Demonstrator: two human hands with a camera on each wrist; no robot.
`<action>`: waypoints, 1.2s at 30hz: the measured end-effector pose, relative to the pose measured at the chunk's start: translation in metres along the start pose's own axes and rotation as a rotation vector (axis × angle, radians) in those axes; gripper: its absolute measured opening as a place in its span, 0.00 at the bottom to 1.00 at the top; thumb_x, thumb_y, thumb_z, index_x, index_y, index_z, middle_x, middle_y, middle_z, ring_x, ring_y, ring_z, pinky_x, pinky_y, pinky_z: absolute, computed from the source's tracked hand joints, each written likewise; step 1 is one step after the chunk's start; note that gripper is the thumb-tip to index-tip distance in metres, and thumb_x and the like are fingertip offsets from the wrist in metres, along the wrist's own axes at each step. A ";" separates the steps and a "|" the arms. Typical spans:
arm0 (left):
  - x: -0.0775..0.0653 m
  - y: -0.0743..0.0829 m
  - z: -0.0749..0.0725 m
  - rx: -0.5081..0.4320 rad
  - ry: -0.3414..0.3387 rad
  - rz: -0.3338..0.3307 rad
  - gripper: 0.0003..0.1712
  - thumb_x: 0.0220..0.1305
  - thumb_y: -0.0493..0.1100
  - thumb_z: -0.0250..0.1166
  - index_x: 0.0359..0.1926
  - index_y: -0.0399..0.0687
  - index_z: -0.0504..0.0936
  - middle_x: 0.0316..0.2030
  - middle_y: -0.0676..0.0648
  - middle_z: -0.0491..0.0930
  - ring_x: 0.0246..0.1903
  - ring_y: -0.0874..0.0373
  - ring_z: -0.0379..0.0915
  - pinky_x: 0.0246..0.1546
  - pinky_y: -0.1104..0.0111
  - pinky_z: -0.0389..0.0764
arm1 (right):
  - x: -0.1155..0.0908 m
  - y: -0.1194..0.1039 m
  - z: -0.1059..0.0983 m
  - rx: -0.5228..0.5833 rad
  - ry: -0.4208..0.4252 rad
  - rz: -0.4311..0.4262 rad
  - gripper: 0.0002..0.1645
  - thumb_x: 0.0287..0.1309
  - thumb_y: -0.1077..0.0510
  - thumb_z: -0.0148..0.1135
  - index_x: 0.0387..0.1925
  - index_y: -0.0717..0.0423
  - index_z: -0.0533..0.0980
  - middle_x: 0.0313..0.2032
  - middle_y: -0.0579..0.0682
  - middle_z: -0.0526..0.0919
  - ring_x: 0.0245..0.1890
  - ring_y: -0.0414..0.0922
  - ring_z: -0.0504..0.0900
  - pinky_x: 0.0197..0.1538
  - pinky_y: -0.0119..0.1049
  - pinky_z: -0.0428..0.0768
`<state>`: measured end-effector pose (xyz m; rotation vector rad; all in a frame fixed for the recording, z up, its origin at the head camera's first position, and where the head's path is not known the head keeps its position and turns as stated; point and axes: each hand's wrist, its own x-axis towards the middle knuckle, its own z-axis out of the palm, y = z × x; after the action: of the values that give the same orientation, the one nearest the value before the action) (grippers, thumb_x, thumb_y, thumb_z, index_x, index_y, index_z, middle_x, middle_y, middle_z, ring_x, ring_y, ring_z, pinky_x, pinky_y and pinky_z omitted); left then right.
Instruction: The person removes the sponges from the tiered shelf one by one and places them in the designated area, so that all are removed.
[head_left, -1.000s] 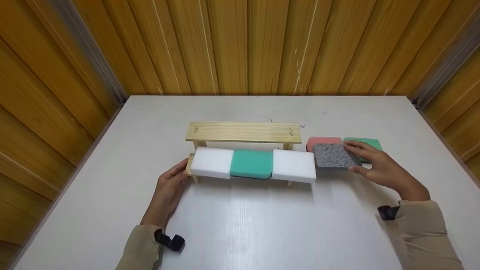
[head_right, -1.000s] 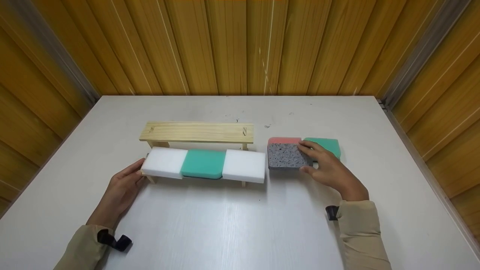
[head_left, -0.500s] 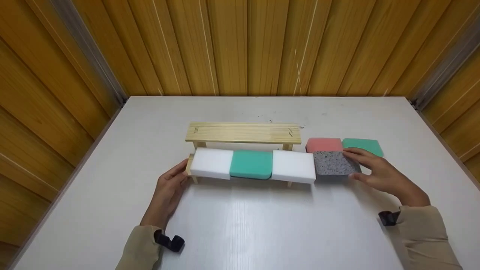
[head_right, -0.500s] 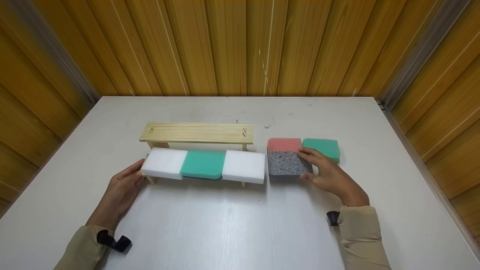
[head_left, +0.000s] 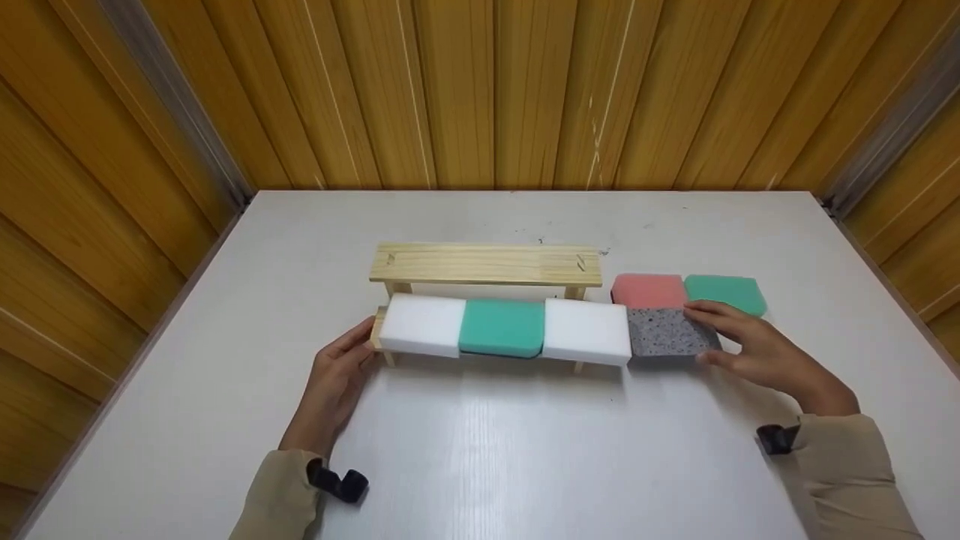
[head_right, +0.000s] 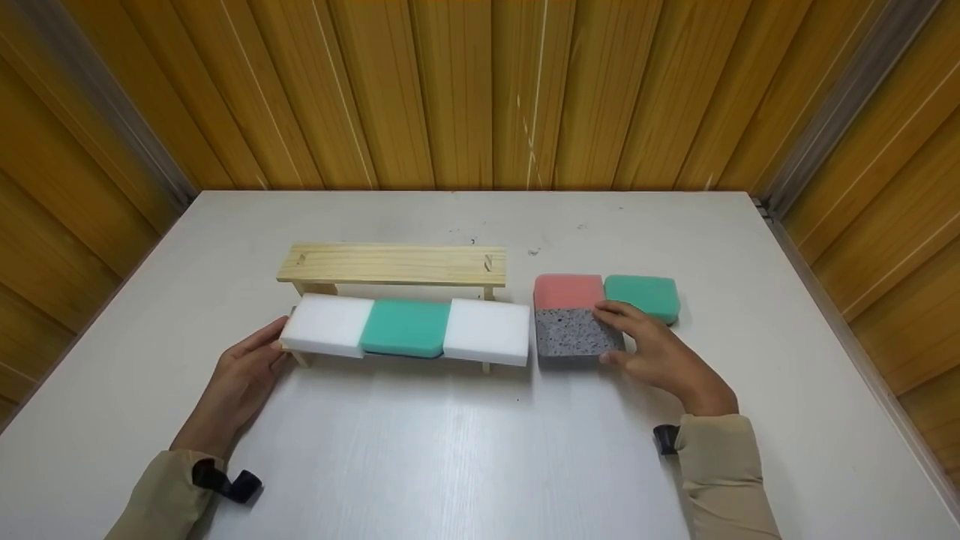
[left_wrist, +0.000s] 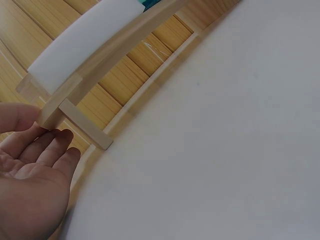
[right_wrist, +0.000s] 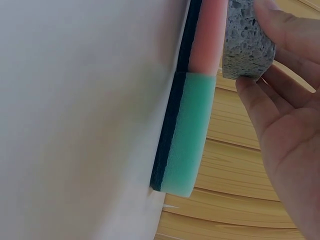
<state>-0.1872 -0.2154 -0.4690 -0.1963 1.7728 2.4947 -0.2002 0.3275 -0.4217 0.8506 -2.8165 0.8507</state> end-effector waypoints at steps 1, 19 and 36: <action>0.000 0.000 0.000 -0.006 0.001 0.001 0.29 0.68 0.29 0.52 0.69 0.37 0.62 0.70 0.43 0.61 0.69 0.55 0.60 0.63 0.73 0.71 | 0.000 0.000 0.000 0.000 -0.001 -0.001 0.38 0.50 0.63 0.70 0.64 0.64 0.69 0.62 0.63 0.70 0.59 0.14 0.52 0.52 0.05 0.59; 0.000 0.000 -0.001 0.004 -0.001 -0.022 0.29 0.68 0.29 0.51 0.70 0.38 0.62 0.71 0.44 0.60 0.69 0.54 0.59 0.65 0.72 0.69 | 0.000 0.002 0.002 0.014 -0.019 -0.018 0.38 0.48 0.65 0.70 0.63 0.66 0.69 0.61 0.66 0.70 0.59 0.13 0.50 0.54 0.04 0.55; 0.000 0.001 -0.001 0.020 -0.016 -0.009 0.29 0.69 0.29 0.51 0.70 0.37 0.61 0.71 0.43 0.60 0.69 0.54 0.59 0.65 0.70 0.69 | 0.001 0.001 0.004 -0.079 -0.055 0.042 0.37 0.49 0.64 0.70 0.62 0.66 0.70 0.61 0.64 0.71 0.59 0.62 0.69 0.56 0.08 0.56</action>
<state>-0.1869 -0.2163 -0.4681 -0.1824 1.7862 2.4647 -0.2012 0.3258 -0.4257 0.8190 -2.9041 0.7262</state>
